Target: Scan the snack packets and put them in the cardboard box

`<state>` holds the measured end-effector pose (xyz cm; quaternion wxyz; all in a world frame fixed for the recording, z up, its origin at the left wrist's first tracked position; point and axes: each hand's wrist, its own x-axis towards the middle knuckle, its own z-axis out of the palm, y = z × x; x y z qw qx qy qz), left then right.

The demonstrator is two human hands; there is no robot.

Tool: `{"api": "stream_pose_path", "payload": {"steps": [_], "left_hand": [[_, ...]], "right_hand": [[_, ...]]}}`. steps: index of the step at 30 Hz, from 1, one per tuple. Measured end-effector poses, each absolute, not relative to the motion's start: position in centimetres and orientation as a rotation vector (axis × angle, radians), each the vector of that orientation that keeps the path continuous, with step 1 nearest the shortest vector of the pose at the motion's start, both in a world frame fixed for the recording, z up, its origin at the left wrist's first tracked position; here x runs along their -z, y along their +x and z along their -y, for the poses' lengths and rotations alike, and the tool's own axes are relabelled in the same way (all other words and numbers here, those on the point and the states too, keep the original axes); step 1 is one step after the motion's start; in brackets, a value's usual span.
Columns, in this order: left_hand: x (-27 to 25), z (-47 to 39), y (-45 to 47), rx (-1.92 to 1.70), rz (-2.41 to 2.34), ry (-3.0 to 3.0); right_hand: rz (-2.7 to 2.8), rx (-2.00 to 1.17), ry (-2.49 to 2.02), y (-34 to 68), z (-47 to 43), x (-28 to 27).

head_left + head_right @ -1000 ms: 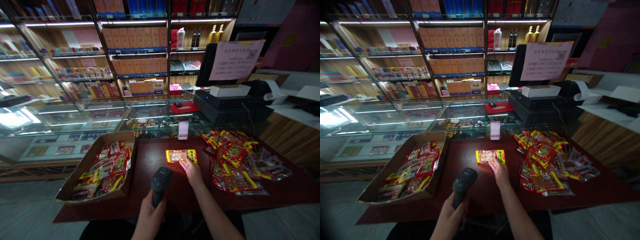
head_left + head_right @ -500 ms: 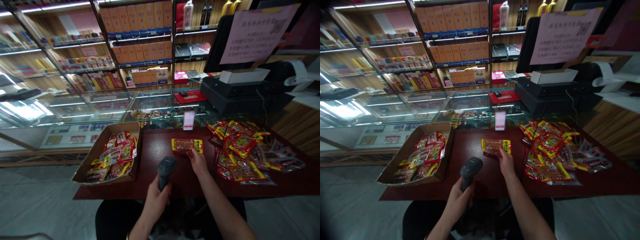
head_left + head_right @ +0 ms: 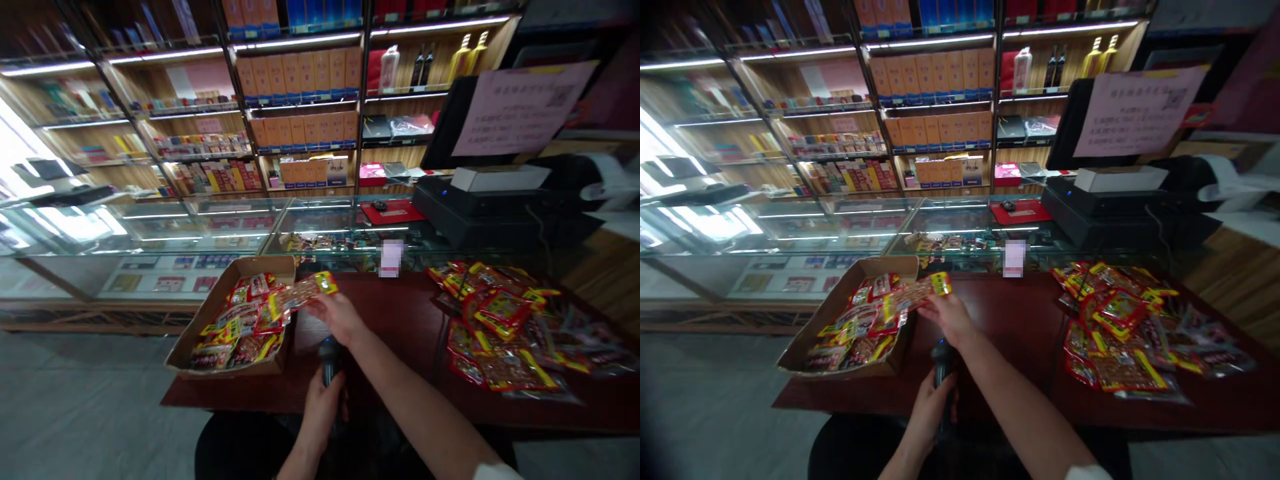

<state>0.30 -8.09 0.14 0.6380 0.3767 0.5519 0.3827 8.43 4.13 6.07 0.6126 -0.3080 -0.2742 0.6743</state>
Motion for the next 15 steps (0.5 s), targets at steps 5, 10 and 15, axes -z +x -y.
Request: {"api": "stream_pose_path", "payload": {"steps": [5,10,15], "left_hand": [[0.1,8.0,-0.1,-0.866,-1.276,0.905],[1.9,7.5,0.1,-0.836,-1.34,0.887],[3.0,7.3,0.4,-0.885,-1.326,0.91]], "right_hand": [[1.028,-1.251,-1.003,8.2,-6.5,-4.0],[1.226,-0.382,-1.771,20.8,-5.5,-1.2],[1.122,0.143,-2.433,34.1,-4.4,-1.2]]}}
